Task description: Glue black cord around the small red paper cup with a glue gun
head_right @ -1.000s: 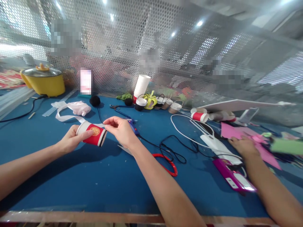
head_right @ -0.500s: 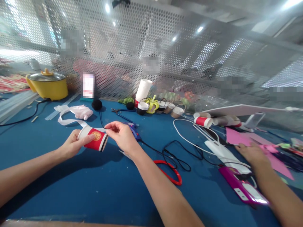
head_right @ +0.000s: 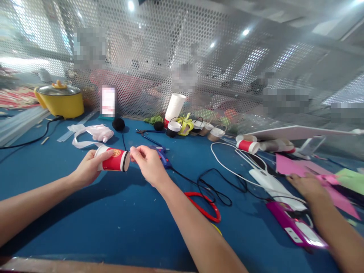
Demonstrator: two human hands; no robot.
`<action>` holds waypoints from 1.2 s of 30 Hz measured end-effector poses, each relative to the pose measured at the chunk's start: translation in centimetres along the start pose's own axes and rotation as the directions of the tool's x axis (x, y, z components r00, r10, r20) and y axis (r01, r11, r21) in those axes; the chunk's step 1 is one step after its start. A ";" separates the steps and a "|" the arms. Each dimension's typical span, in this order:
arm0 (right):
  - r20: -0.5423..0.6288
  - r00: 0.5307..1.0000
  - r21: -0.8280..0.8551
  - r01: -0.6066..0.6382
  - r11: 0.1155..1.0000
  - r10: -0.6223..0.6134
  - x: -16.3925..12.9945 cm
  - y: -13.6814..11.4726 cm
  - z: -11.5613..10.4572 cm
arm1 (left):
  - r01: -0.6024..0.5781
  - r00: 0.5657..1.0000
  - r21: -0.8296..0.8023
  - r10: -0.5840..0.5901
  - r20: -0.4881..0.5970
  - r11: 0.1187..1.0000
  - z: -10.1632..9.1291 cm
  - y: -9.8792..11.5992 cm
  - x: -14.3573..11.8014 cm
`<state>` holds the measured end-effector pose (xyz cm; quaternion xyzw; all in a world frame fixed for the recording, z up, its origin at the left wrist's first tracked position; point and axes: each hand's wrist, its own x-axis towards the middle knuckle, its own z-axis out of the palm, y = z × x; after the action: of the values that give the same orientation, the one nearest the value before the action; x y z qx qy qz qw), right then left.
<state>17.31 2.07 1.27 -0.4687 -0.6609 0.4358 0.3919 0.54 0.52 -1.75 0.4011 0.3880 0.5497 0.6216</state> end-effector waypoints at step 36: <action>0.115 0.990 0.099 -0.099 0.990 0.088 -0.4 0.1 0.5 | 0.011 1.000 0.082 -0.011 0.000 0.997 -0.1 0.0 0.1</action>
<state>16.94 1.63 0.92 -0.4533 -0.6349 0.5130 0.3581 0.49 0.67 -1.83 0.4244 0.4124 0.5295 0.6078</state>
